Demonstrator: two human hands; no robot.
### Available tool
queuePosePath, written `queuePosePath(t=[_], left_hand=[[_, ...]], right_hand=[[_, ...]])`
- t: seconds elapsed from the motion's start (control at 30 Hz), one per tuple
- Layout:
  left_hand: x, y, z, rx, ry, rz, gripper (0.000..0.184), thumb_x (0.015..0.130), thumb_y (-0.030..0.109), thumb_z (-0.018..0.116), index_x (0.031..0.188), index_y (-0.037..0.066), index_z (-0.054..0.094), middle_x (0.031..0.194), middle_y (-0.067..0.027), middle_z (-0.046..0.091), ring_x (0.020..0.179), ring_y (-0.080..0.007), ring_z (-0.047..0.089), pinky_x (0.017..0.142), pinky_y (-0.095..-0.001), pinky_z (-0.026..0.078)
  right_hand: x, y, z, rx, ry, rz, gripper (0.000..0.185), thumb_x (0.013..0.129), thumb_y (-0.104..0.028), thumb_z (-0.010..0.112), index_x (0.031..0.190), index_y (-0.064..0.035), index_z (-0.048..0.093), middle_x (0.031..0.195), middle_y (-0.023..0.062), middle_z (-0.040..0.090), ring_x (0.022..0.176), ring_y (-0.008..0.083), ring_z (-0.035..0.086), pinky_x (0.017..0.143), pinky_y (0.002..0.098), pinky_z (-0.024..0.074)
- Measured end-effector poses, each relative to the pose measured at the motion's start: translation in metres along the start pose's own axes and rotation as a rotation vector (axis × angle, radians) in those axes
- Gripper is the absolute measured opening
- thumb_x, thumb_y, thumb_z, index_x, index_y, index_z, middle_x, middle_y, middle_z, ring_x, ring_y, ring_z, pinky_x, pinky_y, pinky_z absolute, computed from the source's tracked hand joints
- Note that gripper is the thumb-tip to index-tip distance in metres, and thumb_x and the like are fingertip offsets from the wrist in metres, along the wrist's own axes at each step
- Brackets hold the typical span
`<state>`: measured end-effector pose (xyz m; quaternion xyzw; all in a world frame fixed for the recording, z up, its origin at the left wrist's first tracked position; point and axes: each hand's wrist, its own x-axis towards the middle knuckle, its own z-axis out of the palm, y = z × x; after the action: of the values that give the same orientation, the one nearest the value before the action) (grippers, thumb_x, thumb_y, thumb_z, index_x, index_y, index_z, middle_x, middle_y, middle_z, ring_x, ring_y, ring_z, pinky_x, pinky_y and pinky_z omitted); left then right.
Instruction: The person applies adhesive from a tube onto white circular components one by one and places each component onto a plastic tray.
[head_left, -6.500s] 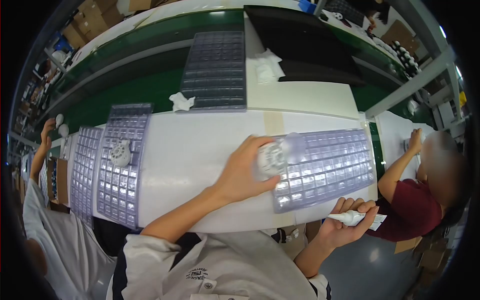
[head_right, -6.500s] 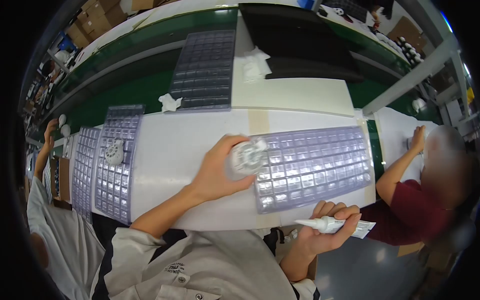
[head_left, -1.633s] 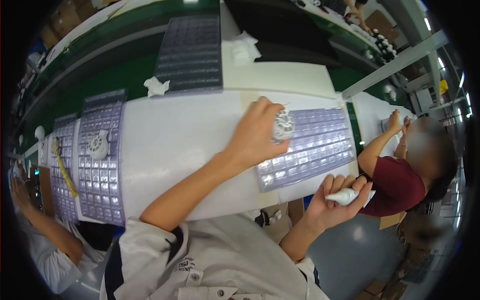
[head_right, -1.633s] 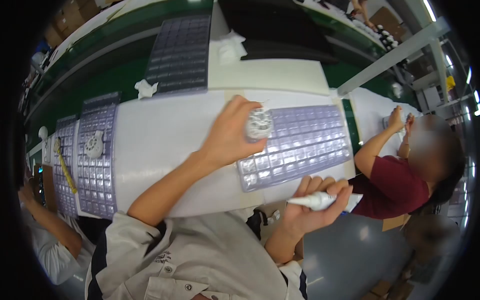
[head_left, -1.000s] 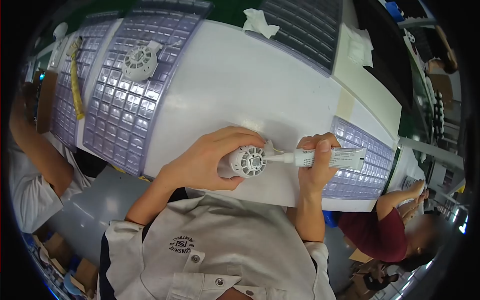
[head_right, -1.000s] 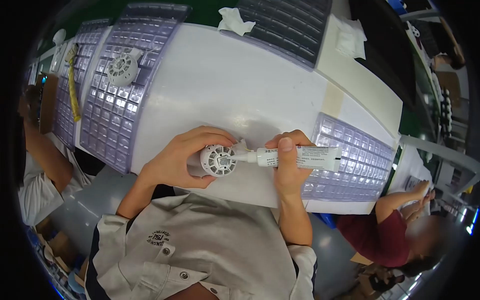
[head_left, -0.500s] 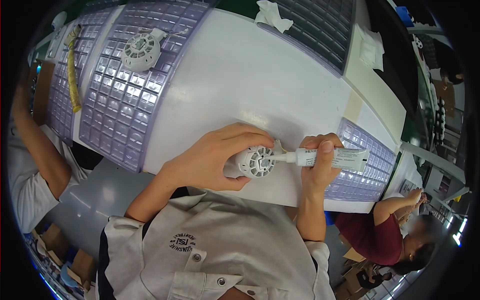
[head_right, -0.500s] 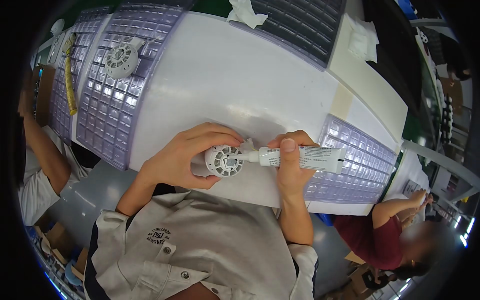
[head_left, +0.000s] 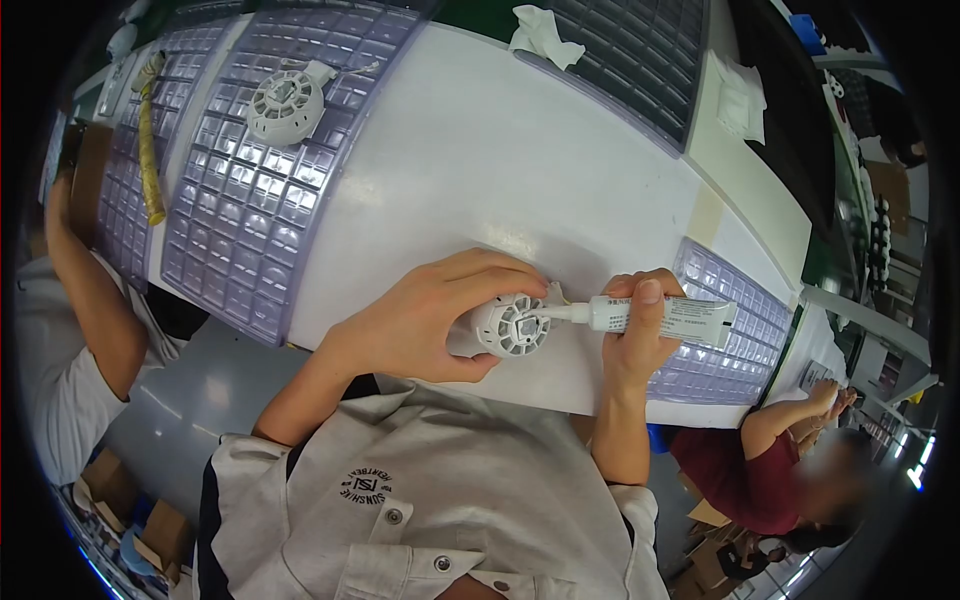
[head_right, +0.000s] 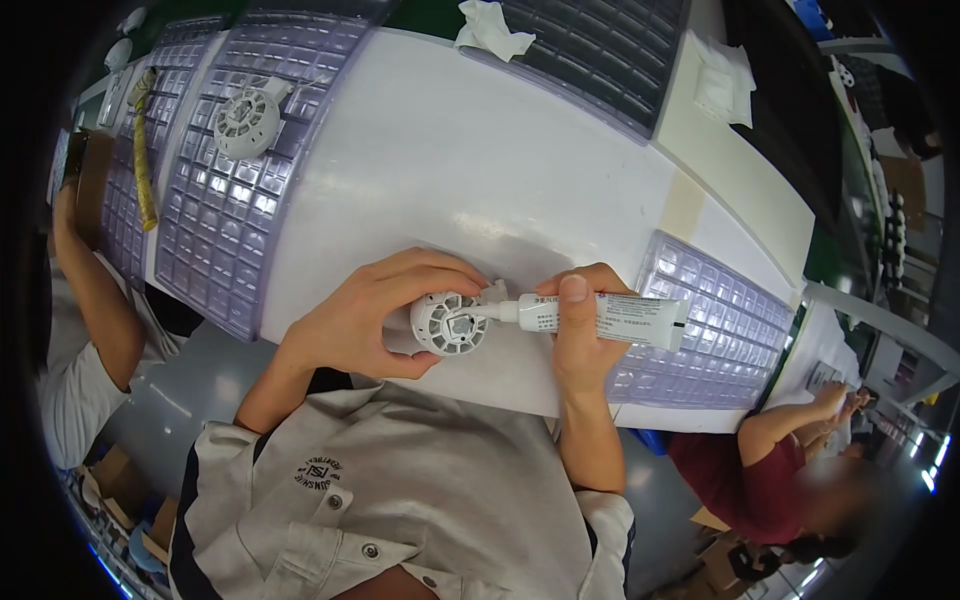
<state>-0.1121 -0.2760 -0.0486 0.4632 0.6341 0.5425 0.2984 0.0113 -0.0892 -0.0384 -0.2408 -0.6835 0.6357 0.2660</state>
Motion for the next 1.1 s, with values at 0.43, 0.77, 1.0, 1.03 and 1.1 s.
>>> queuePosePath(t=[0.43,0.77,1.0,1.03,1.1], left_hand=[[0.001,0.001,0.001,-0.015,0.060,-0.004,0.060,0.060,0.002,0.076,0.118,0.006,0.060,0.122,-0.0099,0.061,0.114,-0.0284,0.058,0.095,-0.0370,0.048],[0.001,0.000,0.001,-0.020,0.047,-0.026,0.061,0.060,0.002,0.076,0.119,0.007,0.060,0.122,-0.0089,0.061,0.115,-0.0274,0.057,0.095,-0.0370,0.048],[0.001,0.000,0.001,-0.016,0.045,-0.021,0.061,0.060,0.003,0.076,0.119,0.007,0.060,0.123,-0.0089,0.061,0.116,-0.0275,0.057,0.096,-0.0369,0.048],[0.001,0.000,0.001,-0.012,0.048,-0.019,0.061,0.060,0.003,0.076,0.119,0.006,0.060,0.123,-0.0090,0.061,0.116,-0.0275,0.057,0.096,-0.0368,0.048],[0.000,-0.001,0.002,-0.005,0.052,-0.013,0.061,0.060,0.003,0.076,0.119,0.006,0.060,0.123,-0.0091,0.061,0.116,-0.0276,0.057,0.096,-0.0368,0.048]], right_hand=[[-0.003,0.001,-0.013,0.158,-0.041,-0.072,0.029,0.090,-0.024,0.067,0.072,-0.0017,0.060,0.064,0.0097,0.064,0.055,0.0139,0.057,0.052,0.0271,0.0444],[-0.002,-0.002,-0.010,0.104,-0.096,-0.062,0.029,0.089,-0.023,0.069,0.072,-0.0010,0.063,0.066,0.0104,0.065,0.057,0.0144,0.060,0.057,0.0278,0.0471],[-0.001,-0.005,-0.008,0.059,-0.085,-0.068,0.030,0.088,-0.025,0.070,0.072,-0.0011,0.063,0.066,0.0103,0.065,0.058,0.0148,0.061,0.057,0.0278,0.0475],[-0.001,-0.005,-0.008,0.046,-0.085,-0.073,0.030,0.088,-0.025,0.070,0.072,-0.0011,0.063,0.066,0.0103,0.065,0.058,0.0148,0.061,0.056,0.0278,0.0474],[-0.001,-0.004,-0.008,0.022,-0.076,-0.098,0.031,0.089,-0.026,0.070,0.072,-0.0016,0.060,0.064,0.0098,0.063,0.055,0.0147,0.057,0.053,0.0281,0.0448]])
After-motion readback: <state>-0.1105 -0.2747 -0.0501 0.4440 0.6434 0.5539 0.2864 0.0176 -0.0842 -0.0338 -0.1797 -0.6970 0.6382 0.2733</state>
